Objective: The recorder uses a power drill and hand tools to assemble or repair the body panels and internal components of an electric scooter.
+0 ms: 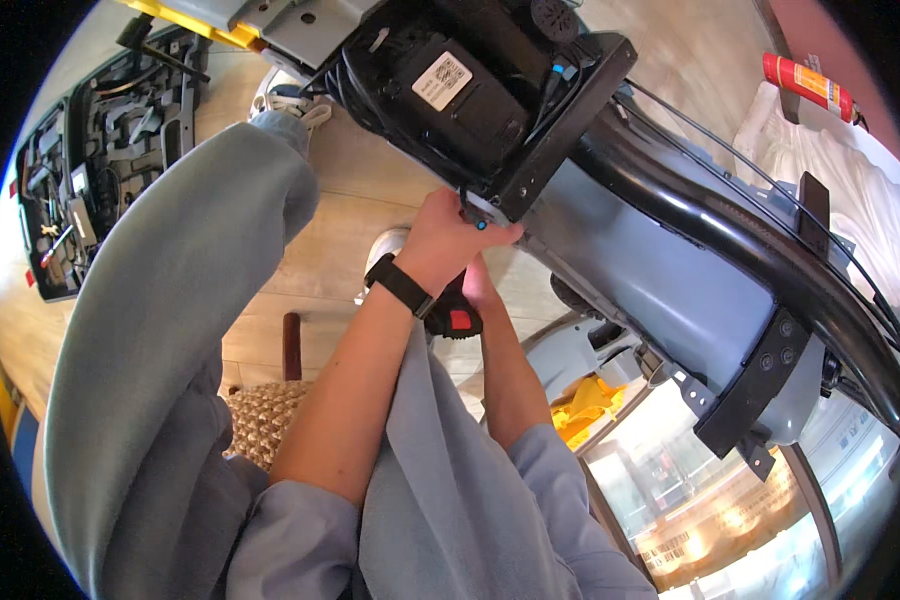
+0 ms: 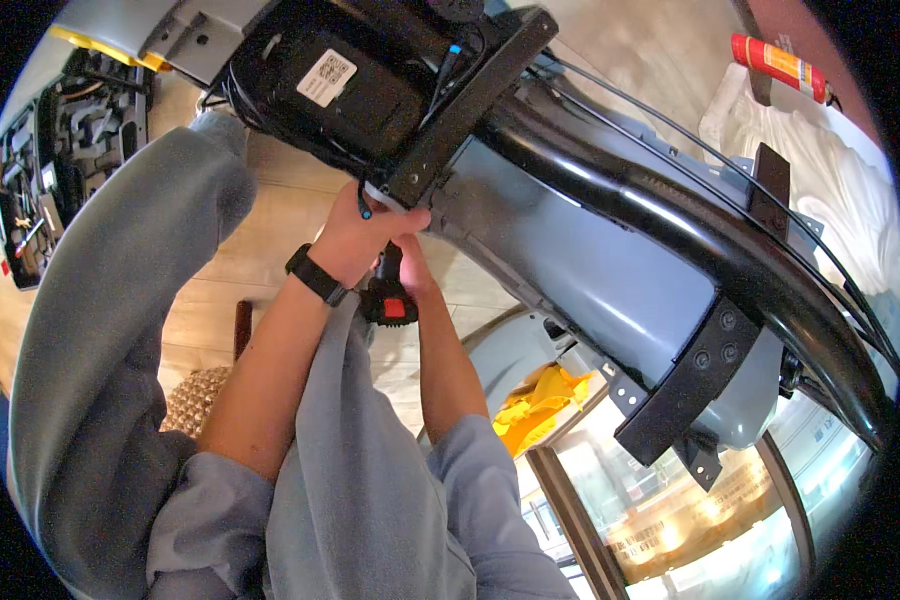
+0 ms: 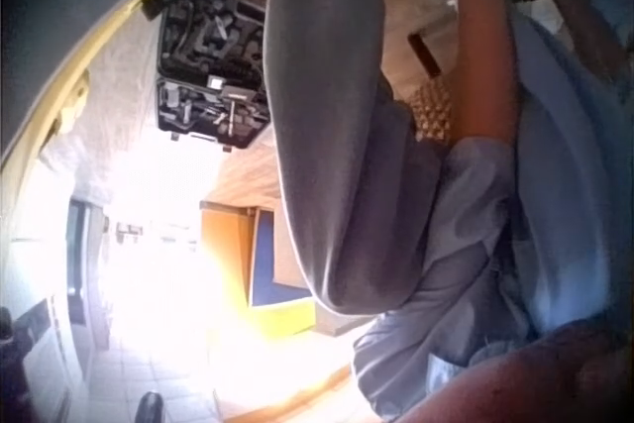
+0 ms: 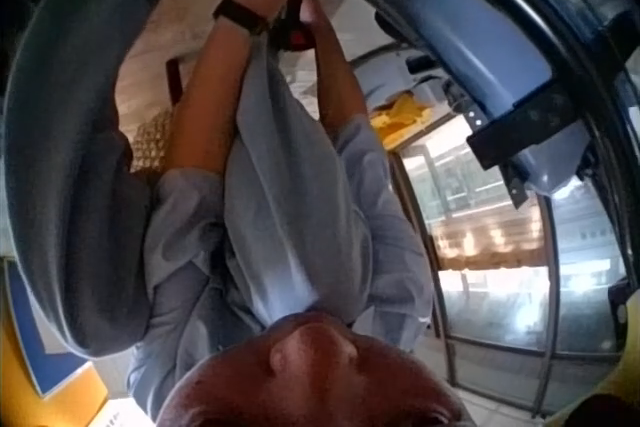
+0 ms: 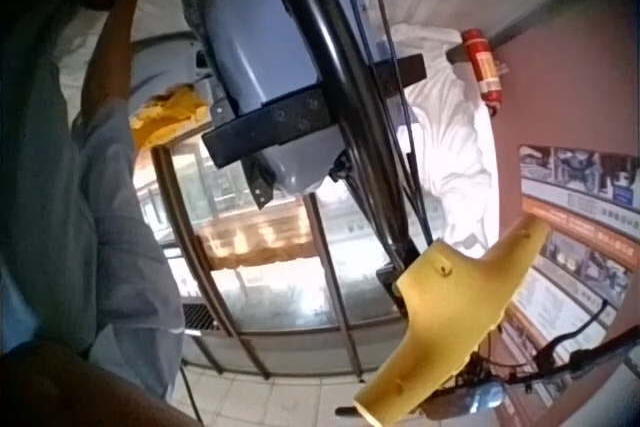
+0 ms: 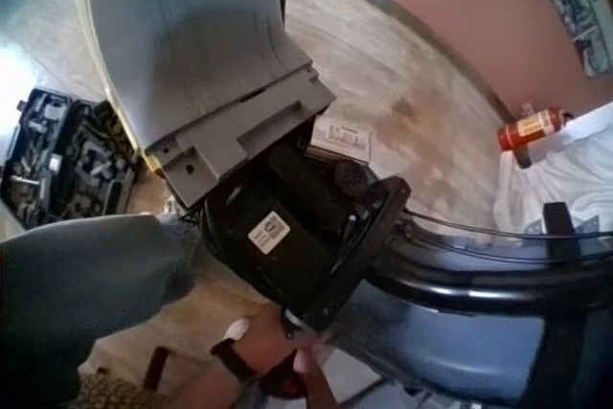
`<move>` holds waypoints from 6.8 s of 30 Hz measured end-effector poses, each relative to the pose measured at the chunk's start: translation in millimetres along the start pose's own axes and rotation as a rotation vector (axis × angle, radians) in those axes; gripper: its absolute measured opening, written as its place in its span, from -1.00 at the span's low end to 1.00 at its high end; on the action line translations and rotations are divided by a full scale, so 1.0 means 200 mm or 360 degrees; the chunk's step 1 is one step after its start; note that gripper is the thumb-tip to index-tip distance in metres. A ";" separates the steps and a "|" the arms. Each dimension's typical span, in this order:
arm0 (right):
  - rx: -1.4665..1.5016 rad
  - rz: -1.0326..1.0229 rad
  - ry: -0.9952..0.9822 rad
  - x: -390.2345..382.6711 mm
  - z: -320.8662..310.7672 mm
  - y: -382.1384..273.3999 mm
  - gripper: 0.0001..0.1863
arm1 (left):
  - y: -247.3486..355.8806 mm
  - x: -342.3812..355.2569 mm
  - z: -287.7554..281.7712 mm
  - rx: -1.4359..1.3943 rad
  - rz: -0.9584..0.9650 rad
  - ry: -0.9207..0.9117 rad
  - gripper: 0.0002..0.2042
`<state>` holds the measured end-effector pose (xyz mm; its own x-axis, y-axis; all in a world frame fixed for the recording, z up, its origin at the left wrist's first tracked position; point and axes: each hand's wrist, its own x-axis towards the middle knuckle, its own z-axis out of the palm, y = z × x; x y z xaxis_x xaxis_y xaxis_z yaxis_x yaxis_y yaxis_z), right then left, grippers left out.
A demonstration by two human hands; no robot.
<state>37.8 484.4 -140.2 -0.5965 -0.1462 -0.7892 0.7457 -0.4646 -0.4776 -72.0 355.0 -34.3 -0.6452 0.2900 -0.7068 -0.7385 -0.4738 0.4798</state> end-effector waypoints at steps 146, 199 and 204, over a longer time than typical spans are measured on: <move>-0.0831 -0.0329 0.0352 -0.04 0.03 -0.05 -0.90 | -0.03 -0.09 0.10 -0.0299 -0.0025 0.0354 -0.63; -0.1069 0.0317 0.0355 0.01 -0.03 0.04 -0.72 | -0.05 -0.02 0.03 0.0268 0.0085 0.0121 -0.72; -0.0542 -0.0096 0.0303 0.03 -0.03 0.07 -0.76 | -0.05 -0.01 0.02 0.0337 0.0050 0.0082 -0.70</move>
<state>47.0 482.4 -153.5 -0.6003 0.0518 -0.7981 0.7860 -0.1463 -0.6007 -63.2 363.1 -35.1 -0.6617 0.2325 -0.7128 -0.7464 -0.2949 0.5966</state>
